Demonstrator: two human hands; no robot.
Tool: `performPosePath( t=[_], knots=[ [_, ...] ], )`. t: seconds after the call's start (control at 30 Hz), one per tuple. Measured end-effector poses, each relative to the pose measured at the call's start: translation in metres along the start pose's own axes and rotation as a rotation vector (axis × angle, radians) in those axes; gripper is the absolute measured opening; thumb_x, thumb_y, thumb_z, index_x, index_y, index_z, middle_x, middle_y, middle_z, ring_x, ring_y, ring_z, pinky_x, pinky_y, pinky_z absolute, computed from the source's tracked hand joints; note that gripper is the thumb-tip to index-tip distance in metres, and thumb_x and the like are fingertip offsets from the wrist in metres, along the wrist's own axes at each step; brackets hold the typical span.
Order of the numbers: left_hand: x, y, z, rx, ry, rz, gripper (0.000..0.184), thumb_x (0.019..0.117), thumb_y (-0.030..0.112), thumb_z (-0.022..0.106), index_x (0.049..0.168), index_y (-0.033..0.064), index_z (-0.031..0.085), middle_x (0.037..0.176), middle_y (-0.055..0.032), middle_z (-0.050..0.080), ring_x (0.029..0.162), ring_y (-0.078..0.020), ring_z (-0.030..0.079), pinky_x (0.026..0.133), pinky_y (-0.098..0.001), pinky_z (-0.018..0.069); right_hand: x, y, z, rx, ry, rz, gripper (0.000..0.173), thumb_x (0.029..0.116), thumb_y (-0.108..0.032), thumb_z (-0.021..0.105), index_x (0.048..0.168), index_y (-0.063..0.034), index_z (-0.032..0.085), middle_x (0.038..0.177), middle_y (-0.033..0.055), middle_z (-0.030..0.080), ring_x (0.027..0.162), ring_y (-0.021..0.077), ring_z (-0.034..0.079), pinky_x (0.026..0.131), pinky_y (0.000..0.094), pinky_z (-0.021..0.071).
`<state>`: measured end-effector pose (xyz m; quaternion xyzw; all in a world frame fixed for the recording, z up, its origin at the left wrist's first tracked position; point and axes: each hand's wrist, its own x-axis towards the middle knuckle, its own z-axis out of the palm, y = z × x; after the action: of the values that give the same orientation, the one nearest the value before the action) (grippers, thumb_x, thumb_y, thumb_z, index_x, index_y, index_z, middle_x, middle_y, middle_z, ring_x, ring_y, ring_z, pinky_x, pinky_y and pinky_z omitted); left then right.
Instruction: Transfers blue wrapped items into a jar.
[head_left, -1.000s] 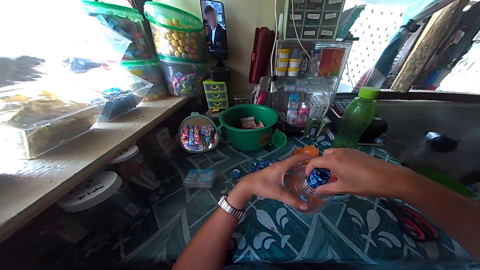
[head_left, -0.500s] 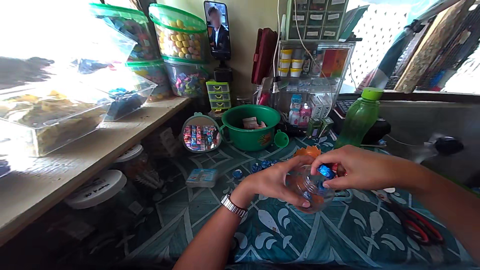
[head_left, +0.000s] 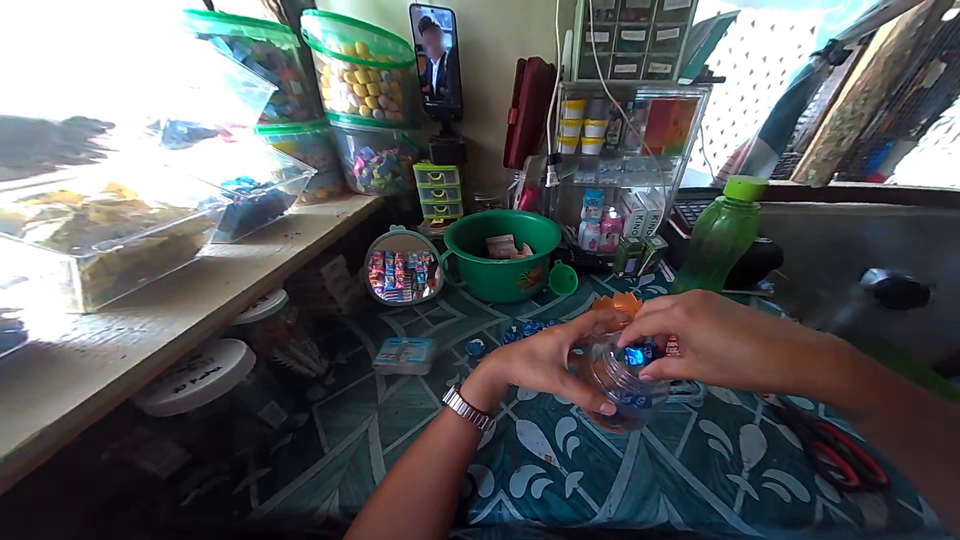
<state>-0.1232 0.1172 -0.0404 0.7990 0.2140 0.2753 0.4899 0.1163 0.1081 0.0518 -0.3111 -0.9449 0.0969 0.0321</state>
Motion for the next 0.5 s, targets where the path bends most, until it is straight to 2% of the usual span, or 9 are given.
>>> performPosePath(
  t=[0.07,0.17,0.23,0.3,0.4,0.47,0.5],
  knots=[
    [0.0,-0.001,0.001,-0.047,-0.022,-0.005,0.102,0.0763,0.014,0.085,0.156,0.0016,0.023,0.144,-0.0133,0.052,0.127,-0.0189,0.058,0.101,-0.0359,0.0551,0.002,-0.009,-0.003,-0.051,-0.037,0.026,0.024,0.0962,-0.021,0.072,0.117,-0.0094,0.073,0.102,0.0083,0.074,0.091,0.0211,0.069,0.084,0.0429,0.0548],
    [0.0,-0.003,0.0,-0.125,-0.057,0.007,0.101,0.0782,0.011,0.083,0.156,0.0013,0.019,0.145,-0.0119,0.051,0.127,-0.0172,0.059,0.102,-0.0351,0.055,0.009,-0.017,-0.004,-0.126,-0.077,0.074,0.026,0.0963,-0.025,0.073,0.116,-0.0081,0.07,0.097,0.008,0.073,0.085,0.0234,0.068,0.079,0.0459,0.053],
    [-0.001,-0.003,0.0,-0.131,-0.052,-0.005,0.101,0.0777,0.013,0.083,0.155,0.0019,0.02,0.143,-0.01,0.053,0.126,-0.0152,0.059,0.1,-0.0337,0.0549,0.013,-0.017,-0.001,-0.173,-0.056,0.078,0.028,0.0939,-0.026,0.075,0.114,-0.0068,0.071,0.099,0.0096,0.072,0.09,0.0264,0.068,0.081,0.0491,0.0523],
    [-0.001,-0.003,-0.001,-0.133,-0.055,-0.022,0.1,0.0783,0.013,0.082,0.155,0.003,0.02,0.141,-0.0096,0.055,0.124,-0.0147,0.06,0.098,-0.0334,0.0552,0.015,-0.012,0.0,-0.181,-0.001,0.07,0.027,0.0939,-0.028,0.076,0.11,-0.0078,0.071,0.097,0.0076,0.072,0.089,0.0246,0.069,0.081,0.0479,0.0532],
    [-0.003,0.0,-0.004,-0.13,-0.063,-0.007,0.098,0.0795,0.014,0.082,0.156,0.0033,0.021,0.136,-0.0106,0.058,0.118,-0.0167,0.064,0.095,-0.0335,0.0576,0.011,0.007,-0.001,-0.05,0.248,0.022,0.013,0.0954,-0.024,0.073,0.098,-0.0113,0.074,0.084,0.0029,0.072,0.077,0.0181,0.069,0.073,0.0445,0.0568],
    [-0.008,0.004,-0.01,-0.111,-0.05,0.043,0.097,0.0789,0.02,0.084,0.155,0.0034,0.026,0.136,-0.0124,0.06,0.12,-0.0201,0.064,0.098,-0.0354,0.057,0.007,0.022,-0.004,0.031,0.475,0.022,0.008,0.0918,-0.019,0.077,0.092,-0.0112,0.074,0.081,0.0026,0.071,0.073,0.0168,0.069,0.069,0.0432,0.0591],
    [-0.013,0.006,-0.015,-0.088,-0.032,0.084,0.096,0.0791,0.025,0.084,0.155,0.0042,0.029,0.136,-0.0114,0.061,0.12,-0.0197,0.064,0.099,-0.0353,0.0565,0.007,0.028,-0.004,0.061,0.585,0.048,0.008,0.0902,-0.017,0.078,0.091,-0.0106,0.074,0.08,0.0022,0.071,0.071,0.0151,0.069,0.067,0.0395,0.0592]
  ],
)
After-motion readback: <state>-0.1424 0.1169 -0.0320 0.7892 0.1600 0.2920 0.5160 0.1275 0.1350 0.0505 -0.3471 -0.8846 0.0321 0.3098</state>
